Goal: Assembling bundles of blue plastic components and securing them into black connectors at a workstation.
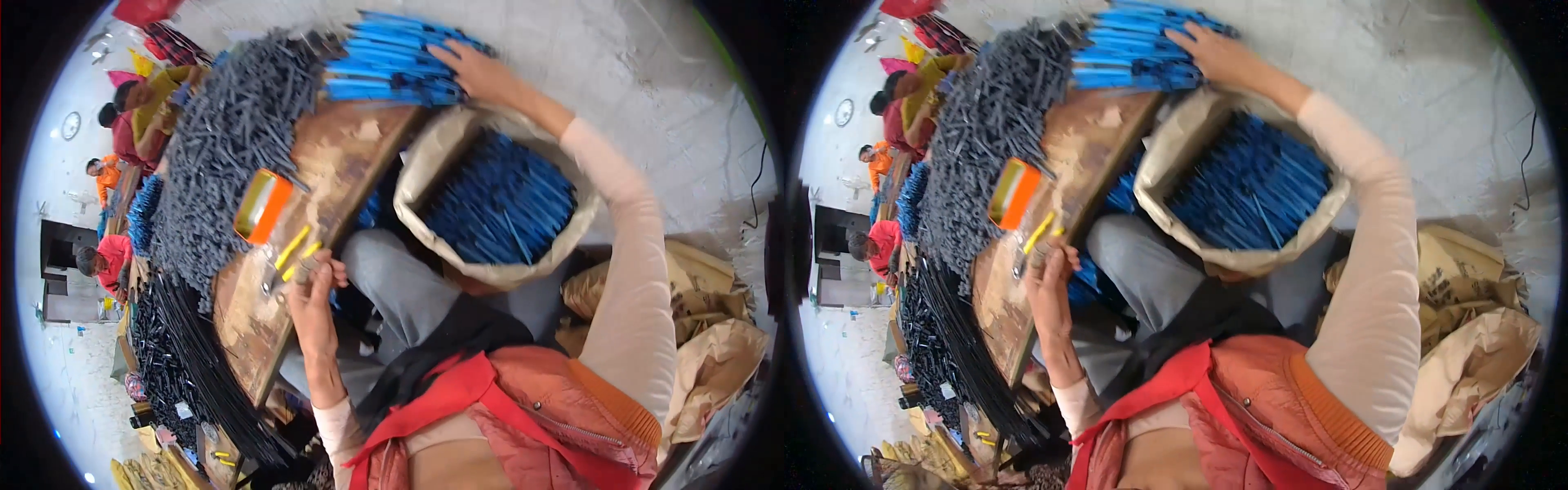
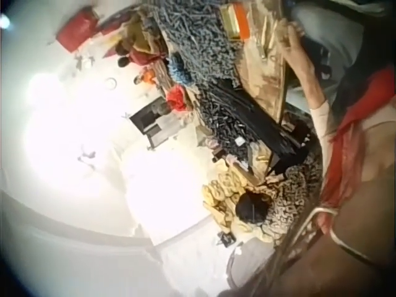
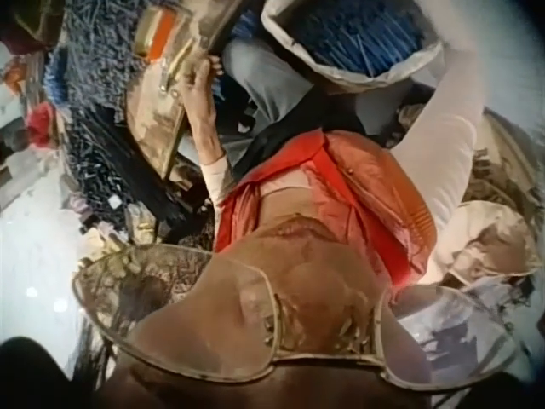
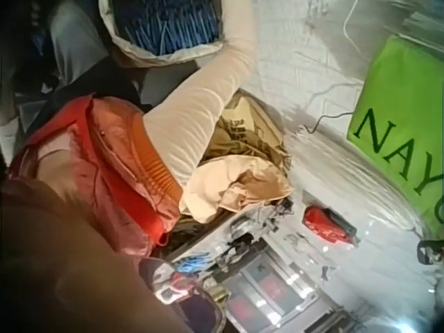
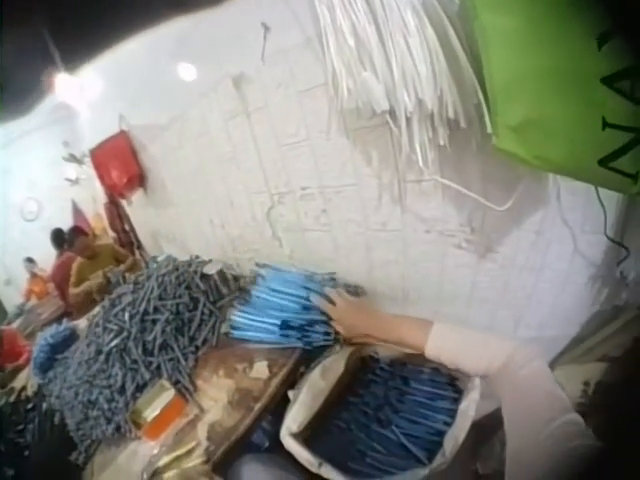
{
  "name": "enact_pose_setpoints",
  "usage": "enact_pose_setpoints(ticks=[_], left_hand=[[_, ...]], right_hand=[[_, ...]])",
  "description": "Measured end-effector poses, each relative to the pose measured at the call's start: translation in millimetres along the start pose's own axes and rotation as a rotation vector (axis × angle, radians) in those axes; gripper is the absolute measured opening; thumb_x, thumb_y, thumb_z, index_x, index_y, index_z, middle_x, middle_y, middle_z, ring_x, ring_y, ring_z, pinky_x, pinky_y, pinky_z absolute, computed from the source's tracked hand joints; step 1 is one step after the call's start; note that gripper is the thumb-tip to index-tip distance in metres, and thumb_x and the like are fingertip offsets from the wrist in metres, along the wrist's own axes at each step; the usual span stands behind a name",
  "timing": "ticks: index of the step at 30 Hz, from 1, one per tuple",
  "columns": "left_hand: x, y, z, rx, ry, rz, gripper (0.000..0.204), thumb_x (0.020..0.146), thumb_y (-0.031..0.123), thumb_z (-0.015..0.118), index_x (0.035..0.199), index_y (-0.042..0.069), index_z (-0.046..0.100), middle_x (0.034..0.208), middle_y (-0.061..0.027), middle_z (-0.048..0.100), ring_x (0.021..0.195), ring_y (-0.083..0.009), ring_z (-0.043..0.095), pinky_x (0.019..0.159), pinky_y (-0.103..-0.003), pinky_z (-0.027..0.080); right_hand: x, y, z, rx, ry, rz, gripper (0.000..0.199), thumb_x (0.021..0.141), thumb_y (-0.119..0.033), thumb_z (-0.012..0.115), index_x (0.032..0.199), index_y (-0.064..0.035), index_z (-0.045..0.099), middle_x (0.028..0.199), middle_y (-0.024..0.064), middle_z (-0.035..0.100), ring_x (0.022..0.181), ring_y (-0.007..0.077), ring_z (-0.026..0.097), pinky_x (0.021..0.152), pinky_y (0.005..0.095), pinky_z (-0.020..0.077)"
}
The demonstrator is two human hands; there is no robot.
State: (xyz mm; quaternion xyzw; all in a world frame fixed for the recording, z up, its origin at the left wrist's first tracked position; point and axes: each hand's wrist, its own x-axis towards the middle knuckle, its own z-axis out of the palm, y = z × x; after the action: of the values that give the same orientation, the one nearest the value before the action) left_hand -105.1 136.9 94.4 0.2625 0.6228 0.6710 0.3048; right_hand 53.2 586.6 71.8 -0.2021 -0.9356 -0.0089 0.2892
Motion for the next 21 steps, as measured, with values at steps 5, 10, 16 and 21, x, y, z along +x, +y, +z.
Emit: enact_pose_setpoints(ticks=[5,10,16,21], left_hand=[[-0.7,-5.1,27.1,0.131,-0.107,-0.019,0.023,0.099,0.013,0.062,0.118,-0.002,0.065,0.095,-0.0061,0.069,0.085,-0.0129,0.063,0.079,-0.027,0.050],[2.8,-37.0,97.4,0.601,-0.485,0.413,0.031,0.091,0.009,0.069,0.122,0.002,0.065,0.113,-0.0089,0.068,0.108,-0.0228,0.064,0.099,-0.036,0.047],[-11.8,-72.4,125.2,0.974,-0.611,0.708,0.041,0.081,0.011,0.074,0.122,0.007,0.066,0.119,-0.0093,0.064,0.123,-0.0329,0.054,0.113,-0.052,0.033],[-29.0,-71.9,92.4,0.972,-0.450,0.716,0.036,0.081,0.006,0.072,0.117,0.006,0.067,0.116,-0.0089,0.064,0.119,-0.0299,0.057,0.109,-0.052,0.038]], right_hand=[[-41.9,-12.6,7.2,0.013,-0.124,-0.032,0.073,0.083,-0.006,0.061,0.151,-0.0031,0.034,0.134,0.0296,0.047,0.117,0.0456,0.052,0.097,0.0488,0.0474],[-14.0,-14.6,-10.6,-0.326,0.140,-0.206,0.061,0.086,-0.007,0.063,0.144,-0.0037,0.043,0.129,0.0273,0.053,0.114,0.0396,0.059,0.091,0.0448,0.0516],[-131.4,-56.2,10.6,0.232,-0.207,-0.237,0.018,0.086,-0.006,0.056,0.102,-0.0051,0.063,0.095,0.0172,0.067,0.087,0.0370,0.067,0.075,0.0463,0.0542],[-187.9,-54.2,73.9,0.016,-0.984,0.304,0.025,0.086,-0.018,0.063,0.097,0.0032,0.072,0.096,0.0268,0.071,0.094,0.0411,0.070,0.083,0.0497,0.0563]])
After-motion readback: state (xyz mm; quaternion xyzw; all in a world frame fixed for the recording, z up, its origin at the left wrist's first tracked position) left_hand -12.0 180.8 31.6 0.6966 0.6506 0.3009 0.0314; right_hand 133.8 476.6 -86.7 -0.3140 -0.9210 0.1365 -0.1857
